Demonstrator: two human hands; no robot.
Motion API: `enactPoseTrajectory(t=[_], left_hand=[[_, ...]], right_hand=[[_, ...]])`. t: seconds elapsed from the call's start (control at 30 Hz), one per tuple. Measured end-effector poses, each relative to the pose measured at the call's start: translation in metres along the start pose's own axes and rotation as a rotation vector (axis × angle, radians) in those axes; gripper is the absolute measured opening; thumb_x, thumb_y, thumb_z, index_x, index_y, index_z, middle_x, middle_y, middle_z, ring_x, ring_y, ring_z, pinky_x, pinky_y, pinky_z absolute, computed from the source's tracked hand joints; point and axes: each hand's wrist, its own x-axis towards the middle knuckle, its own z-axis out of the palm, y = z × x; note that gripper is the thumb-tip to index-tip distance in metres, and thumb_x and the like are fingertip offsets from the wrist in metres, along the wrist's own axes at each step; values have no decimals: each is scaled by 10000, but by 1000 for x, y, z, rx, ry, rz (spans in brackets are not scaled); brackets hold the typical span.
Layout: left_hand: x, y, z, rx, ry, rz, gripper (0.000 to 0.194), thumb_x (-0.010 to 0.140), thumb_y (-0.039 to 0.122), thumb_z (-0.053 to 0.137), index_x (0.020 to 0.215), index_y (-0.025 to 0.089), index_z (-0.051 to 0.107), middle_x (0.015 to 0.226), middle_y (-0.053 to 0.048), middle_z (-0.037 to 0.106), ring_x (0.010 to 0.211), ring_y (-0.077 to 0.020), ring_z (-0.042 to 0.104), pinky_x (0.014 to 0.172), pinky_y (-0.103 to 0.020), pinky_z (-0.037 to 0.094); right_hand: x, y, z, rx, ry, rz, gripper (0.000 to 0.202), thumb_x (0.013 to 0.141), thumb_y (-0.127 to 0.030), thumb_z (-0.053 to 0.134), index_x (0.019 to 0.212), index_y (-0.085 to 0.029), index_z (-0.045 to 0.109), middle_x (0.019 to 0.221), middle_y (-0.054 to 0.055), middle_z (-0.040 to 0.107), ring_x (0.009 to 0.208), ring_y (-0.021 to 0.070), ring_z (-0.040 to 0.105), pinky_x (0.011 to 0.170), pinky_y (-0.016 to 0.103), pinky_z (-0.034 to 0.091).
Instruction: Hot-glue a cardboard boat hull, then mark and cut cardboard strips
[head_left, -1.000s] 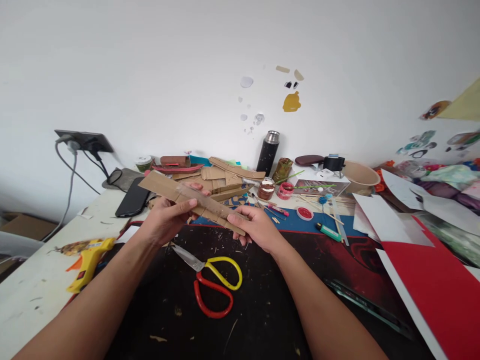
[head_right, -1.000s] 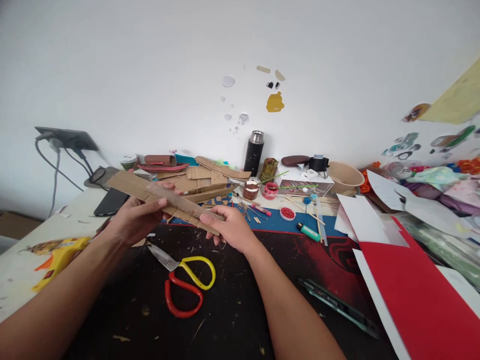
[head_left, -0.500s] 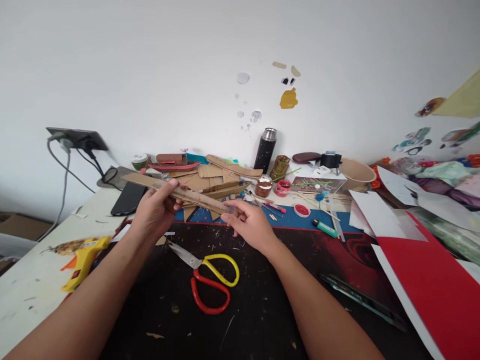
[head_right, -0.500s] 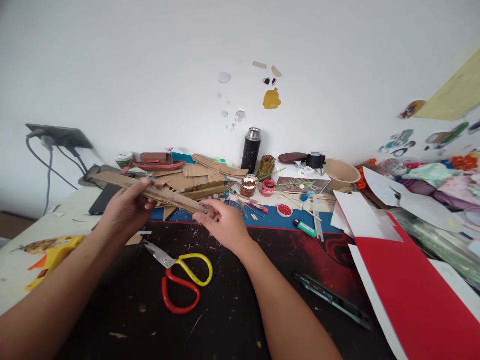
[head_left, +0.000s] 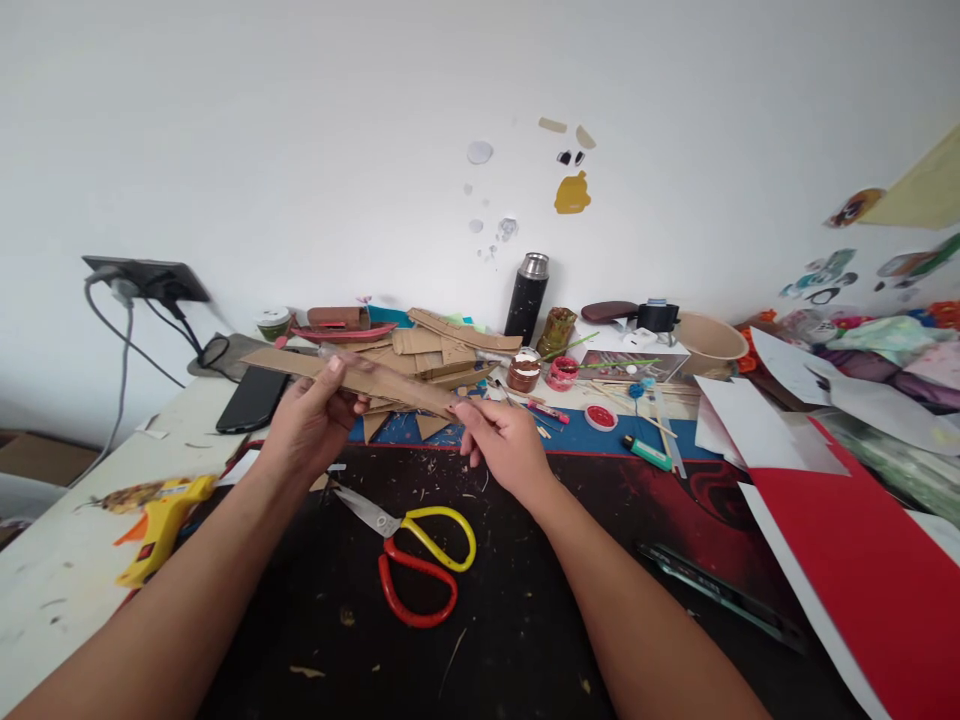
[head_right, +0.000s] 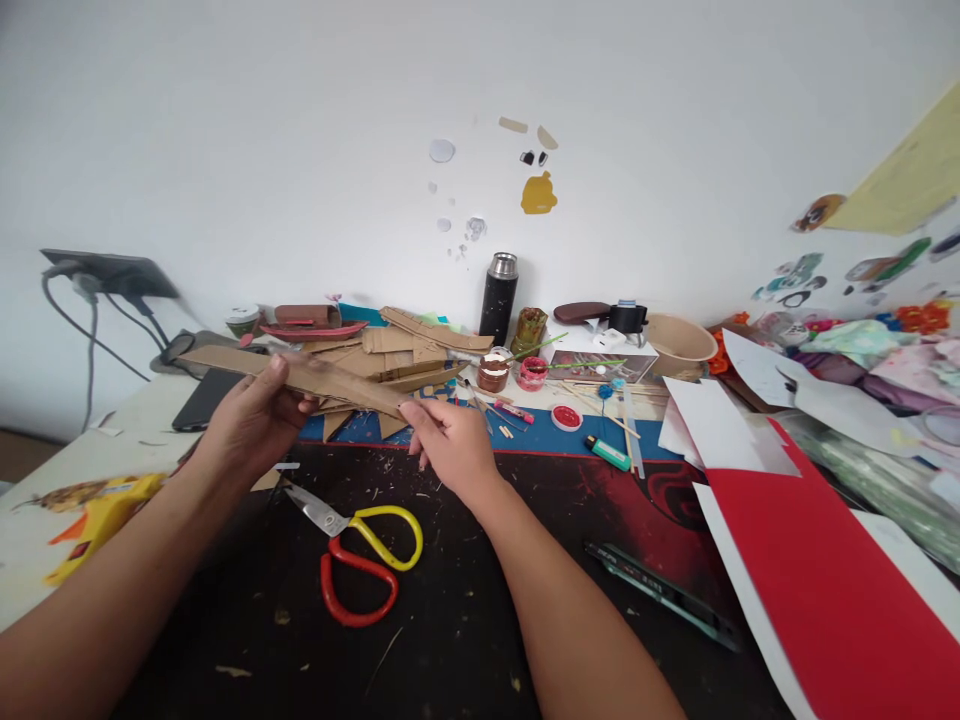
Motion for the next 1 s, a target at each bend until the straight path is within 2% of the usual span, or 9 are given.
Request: enactPoseTrajectory(t=[0.13, 0.23, 0.47, 0.57, 0.73, 0.83, 1.0], left_hand=[[-4, -2, 2, -4, -37, 7, 430, 646, 369, 1095, 915, 171, 824, 869, -38, 820, 759, -161, 712, 579, -222, 593], [-4, -2, 1, 0, -37, 11, 393, 629, 288, 1098, 894, 174, 831, 869, -34, 825, 775, -173, 730, 606, -236, 637], [-4, 2, 2, 11, -45, 23, 446, 613, 382, 1108, 922, 196, 845, 930, -54, 853, 792, -204, 766, 569, -237, 636], [-7, 1, 3, 44, -66, 10, 502, 622, 404, 1101, 1016, 214, 855, 967, -65, 859, 819, -225, 784, 578, -252, 641], [-7, -4, 5, 52, -20, 21, 535, 642, 294, 1070, 1119, 215, 842, 909, -45, 841, 764, -204, 776, 595, -252, 649], [-7, -5, 6, 69, -3, 48, 556, 628, 316, 1063, 1117, 184, 834, 894, -47, 831, 749, -200, 770, 566, -242, 634], [-6, -5, 5, 85, 3, 67, 490, 645, 357, 1047, 1041, 166, 830, 920, -69, 840, 775, -217, 783, 572, -255, 643]], right_hand=[[4, -4, -4, 88, 96, 17, 631, 1017, -797, 597, 891, -210, 790, 510, -23, 601, 430, 161, 587, 502, 280, 443], [7, -5, -5, 176, 85, 32, 644, 985, -821, 622, 801, -213, 726, 429, -61, 478, 377, 156, 551, 468, 275, 396], [8, -4, -4, 279, 49, 117, 650, 929, -844, 678, 754, -217, 679, 416, -84, 405, 354, 144, 513, 435, 266, 345], [9, 0, -5, 264, 26, 140, 656, 911, -843, 700, 744, -208, 691, 413, -78, 414, 352, 143, 516, 425, 263, 330], [9, 5, -5, 130, -18, 157, 675, 918, -879, 652, 782, -220, 705, 447, -44, 517, 395, 152, 563, 420, 255, 353], [8, 6, -5, 66, -30, 174, 688, 915, -899, 634, 789, -226, 698, 499, -20, 590, 416, 151, 582, 415, 251, 364], [10, 9, -6, 84, 11, 189, 708, 873, -919, 667, 797, -215, 692, 611, -6, 639, 432, 138, 613, 390, 242, 347]])
